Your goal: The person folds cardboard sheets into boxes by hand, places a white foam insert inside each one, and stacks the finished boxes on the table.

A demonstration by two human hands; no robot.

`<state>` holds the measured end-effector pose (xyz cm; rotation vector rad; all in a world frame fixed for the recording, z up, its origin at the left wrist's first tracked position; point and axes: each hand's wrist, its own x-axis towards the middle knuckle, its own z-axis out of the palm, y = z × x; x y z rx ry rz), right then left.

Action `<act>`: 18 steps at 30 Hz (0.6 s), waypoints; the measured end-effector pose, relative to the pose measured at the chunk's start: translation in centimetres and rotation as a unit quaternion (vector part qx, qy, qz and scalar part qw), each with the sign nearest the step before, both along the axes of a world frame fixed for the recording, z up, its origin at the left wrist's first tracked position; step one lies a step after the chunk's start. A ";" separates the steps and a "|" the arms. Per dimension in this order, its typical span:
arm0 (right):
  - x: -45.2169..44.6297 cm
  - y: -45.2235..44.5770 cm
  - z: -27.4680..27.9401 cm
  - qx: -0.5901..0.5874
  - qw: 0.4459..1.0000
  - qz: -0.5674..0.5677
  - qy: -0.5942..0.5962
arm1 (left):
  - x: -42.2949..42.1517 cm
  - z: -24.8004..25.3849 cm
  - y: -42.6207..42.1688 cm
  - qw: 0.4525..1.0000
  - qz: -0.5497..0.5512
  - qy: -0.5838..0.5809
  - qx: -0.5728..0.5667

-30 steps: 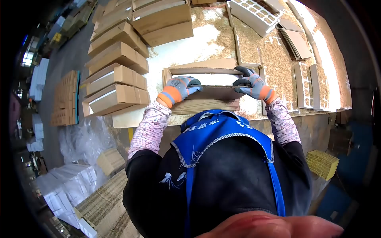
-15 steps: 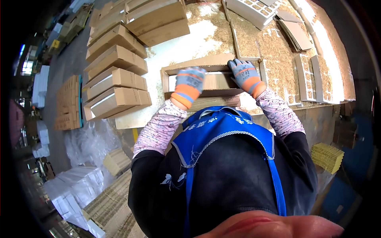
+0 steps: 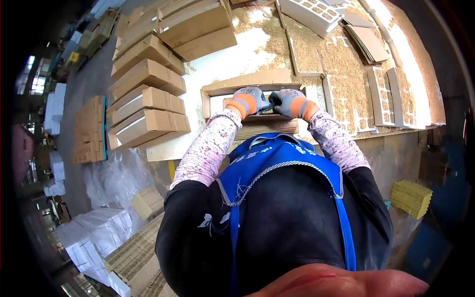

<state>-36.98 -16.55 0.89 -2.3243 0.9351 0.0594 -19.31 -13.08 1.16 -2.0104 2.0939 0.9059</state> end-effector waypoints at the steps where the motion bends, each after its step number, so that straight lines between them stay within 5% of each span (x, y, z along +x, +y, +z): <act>1: -0.2 0.4 -0.1 0.002 1.000 0.006 -0.007 | -0.2 1.0 0.8 0.999 0.020 0.026 0.007; 7: -0.3 1.2 0.6 0.011 1.000 0.001 -0.002 | 2.3 1.1 4.8 0.987 0.048 0.064 -0.137; 11: -0.5 1.5 0.9 0.026 1.000 -0.003 -0.002 | 5.7 3.4 6.7 0.963 0.109 -0.128 -0.211; 13: -0.5 2.0 1.6 0.018 1.000 0.000 0.010 | 6.4 5.4 7.0 0.897 0.033 -0.141 -0.418; 15: -0.3 2.6 1.7 0.015 1.000 0.003 0.023 | 7.5 4.7 6.2 0.900 0.000 -0.112 -0.422; 17: -0.2 2.9 1.6 -0.070 0.996 0.025 0.042 | 7.8 2.3 4.7 0.982 0.083 -0.138 -0.099; 18: -0.1 2.9 1.7 -0.077 0.996 0.028 0.046 | 7.7 2.5 4.5 0.974 0.080 -0.152 -0.149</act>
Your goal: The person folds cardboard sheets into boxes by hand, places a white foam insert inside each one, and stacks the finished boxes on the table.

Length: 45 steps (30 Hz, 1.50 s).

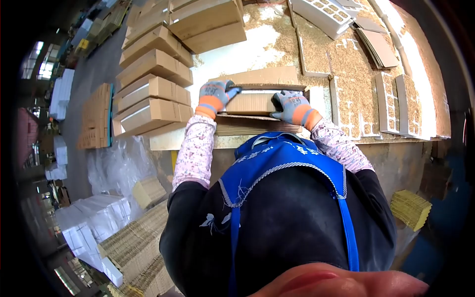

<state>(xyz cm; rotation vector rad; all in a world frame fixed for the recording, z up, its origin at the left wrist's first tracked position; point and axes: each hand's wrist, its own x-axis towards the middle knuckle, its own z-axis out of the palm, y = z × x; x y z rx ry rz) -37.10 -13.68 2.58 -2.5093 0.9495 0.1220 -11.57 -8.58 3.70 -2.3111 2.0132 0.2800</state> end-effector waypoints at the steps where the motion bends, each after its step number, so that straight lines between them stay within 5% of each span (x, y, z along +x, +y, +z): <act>1: 0.1 -0.2 0.0 0.005 1.000 -0.006 -0.002 | 0.1 0.3 -0.1 1.000 0.009 -0.015 0.008; 7: 1.6 -2.0 0.2 0.017 0.999 0.021 -0.038 | 0.8 -0.2 1.1 0.993 0.095 -0.019 0.066; 17: 3.5 -2.2 0.9 -0.019 0.999 0.020 -0.017 | 0.9 -1.5 2.1 0.998 0.055 0.025 -0.022; 18: 3.8 -2.5 0.3 -0.019 1.000 0.021 0.009 | 1.3 -2.9 2.2 0.994 0.039 0.028 -0.096; 23: 4.5 -2.4 0.6 -0.046 0.996 0.024 0.066 | 1.1 -1.0 3.1 0.996 -0.003 0.050 -0.078; 26: 4.3 -2.3 2.5 0.091 0.996 -0.003 0.002 | 1.0 -1.3 2.9 0.999 -0.009 0.010 -0.043; 39: 5.3 -0.8 4.9 -0.083 0.994 0.021 0.071 | 2.1 -0.9 2.0 0.997 -0.005 0.066 -0.035; 42: 4.2 -0.7 5.3 -0.162 0.986 0.024 0.029 | 4.1 -1.5 1.1 0.972 -0.046 0.228 0.020; 45: 4.0 -0.3 7.9 -0.077 0.996 0.019 0.040 | 5.9 -4.3 0.0 0.955 -0.055 0.276 0.093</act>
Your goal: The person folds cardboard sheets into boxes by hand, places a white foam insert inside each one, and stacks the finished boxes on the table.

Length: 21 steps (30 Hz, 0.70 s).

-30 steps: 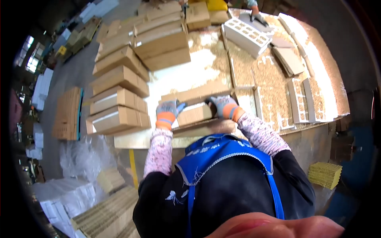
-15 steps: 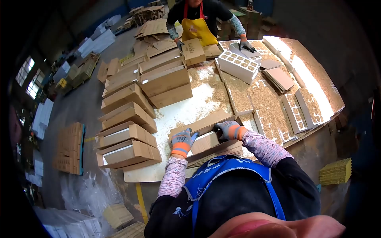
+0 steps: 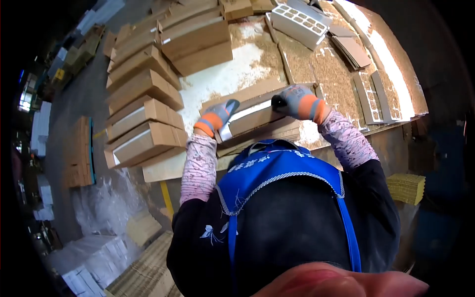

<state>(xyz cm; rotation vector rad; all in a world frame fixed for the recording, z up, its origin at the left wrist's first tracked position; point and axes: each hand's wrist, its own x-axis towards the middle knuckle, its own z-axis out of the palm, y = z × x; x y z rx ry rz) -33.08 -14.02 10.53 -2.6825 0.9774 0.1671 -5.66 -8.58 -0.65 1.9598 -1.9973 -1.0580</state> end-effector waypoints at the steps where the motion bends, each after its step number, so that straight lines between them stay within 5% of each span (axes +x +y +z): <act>1: -0.2 0.5 1.0 -0.002 1.000 0.008 -0.017 | 0.5 -0.6 0.0 0.998 -0.043 0.006 -0.045; 5: -0.5 0.7 1.4 0.033 0.999 0.011 -0.018 | 2.1 -4.3 0.0 0.984 -0.077 0.102 -0.125; 8: -0.9 1.9 1.9 -0.022 0.999 0.029 0.004 | 1.3 -1.9 1.5 0.984 -0.087 -0.009 -0.153; 9: -0.9 2.4 2.2 -0.034 0.999 0.031 0.018 | -0.4 2.1 1.8 0.999 -0.020 0.027 -0.035; 11: -1.6 3.2 1.8 -0.040 0.998 0.050 0.001 | -1.2 3.7 2.5 0.997 -0.008 0.059 -0.046; 18: -2.1 4.3 1.4 -0.027 0.999 0.024 -0.036 | -1.8 2.1 3.3 0.996 0.005 0.049 -0.072; 21: -1.0 2.6 0.0 -0.018 0.996 0.041 0.071 | -1.0 1.1 3.3 0.991 0.013 0.080 -0.102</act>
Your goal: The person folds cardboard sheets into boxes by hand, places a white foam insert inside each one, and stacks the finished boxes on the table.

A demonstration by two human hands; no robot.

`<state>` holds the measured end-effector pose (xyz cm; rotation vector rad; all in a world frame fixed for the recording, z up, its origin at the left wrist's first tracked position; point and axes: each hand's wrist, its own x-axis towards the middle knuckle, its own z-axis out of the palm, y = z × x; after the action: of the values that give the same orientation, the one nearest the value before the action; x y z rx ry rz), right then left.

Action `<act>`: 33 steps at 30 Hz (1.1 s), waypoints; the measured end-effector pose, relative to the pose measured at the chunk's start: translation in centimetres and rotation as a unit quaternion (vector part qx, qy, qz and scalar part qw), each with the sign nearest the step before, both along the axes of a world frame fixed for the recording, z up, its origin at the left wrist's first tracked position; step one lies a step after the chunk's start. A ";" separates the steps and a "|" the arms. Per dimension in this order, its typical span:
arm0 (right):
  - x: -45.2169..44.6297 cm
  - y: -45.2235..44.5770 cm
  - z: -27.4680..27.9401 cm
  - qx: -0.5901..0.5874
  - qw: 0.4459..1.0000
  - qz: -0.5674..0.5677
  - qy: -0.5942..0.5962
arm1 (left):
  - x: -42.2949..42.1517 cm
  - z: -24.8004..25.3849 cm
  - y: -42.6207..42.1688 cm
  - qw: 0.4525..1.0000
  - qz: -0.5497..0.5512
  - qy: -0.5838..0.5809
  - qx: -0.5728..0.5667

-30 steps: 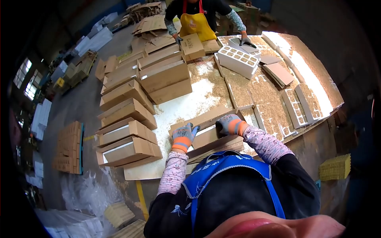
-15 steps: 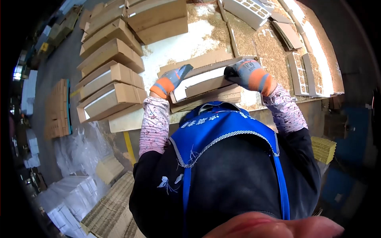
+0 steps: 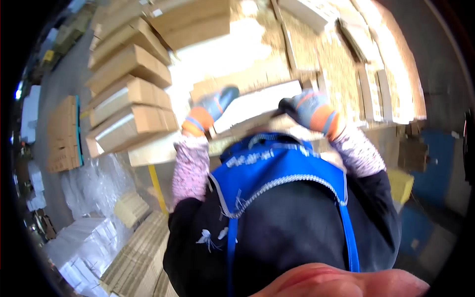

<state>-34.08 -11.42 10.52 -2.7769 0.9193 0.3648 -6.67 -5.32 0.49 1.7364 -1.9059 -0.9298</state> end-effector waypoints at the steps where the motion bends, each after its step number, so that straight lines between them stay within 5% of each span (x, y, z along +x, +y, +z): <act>1: 0.5 -0.6 -0.9 0.006 1.000 0.000 0.011 | 0.2 0.1 0.0 0.998 0.009 0.052 -0.022; 5: 1.2 -3.6 -5.0 0.040 0.996 -0.044 -0.060 | -3.9 7.5 0.6 0.970 0.016 -0.093 -0.226; 10: 1.4 -4.3 -6.7 0.051 0.992 -0.043 -0.108 | -7.6 4.5 -0.4 0.964 -0.077 -0.256 0.003; 13: 1.4 -3.2 -6.8 0.056 0.994 -0.054 -0.074 | -7.8 1.8 -1.8 0.967 -0.068 -0.233 0.076; 17: 0.1 -2.5 -7.8 0.041 0.989 -0.062 -0.125 | -8.3 3.3 -0.1 0.972 -0.065 -0.211 0.080; 19: -0.8 -2.0 -5.6 0.080 0.974 -0.043 -0.206 | -9.1 2.9 0.2 0.950 -0.060 -0.303 0.052; 23: -1.7 -2.9 -7.1 0.112 0.990 0.020 -0.085 | -9.8 4.8 0.6 0.954 -0.028 -0.278 0.108; 29: -1.4 -3.0 -6.2 0.116 0.990 0.037 -0.071 | -10.6 3.2 0.8 0.942 0.018 -0.323 0.093; 33: -0.5 -2.5 -6.4 0.127 0.990 0.060 -0.012 | -10.9 3.4 -0.1 0.928 0.002 -0.318 0.194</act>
<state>-34.54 -13.89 4.07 -2.6013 0.6523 0.4336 -17.58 -5.43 3.93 2.5168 -2.1968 -0.8459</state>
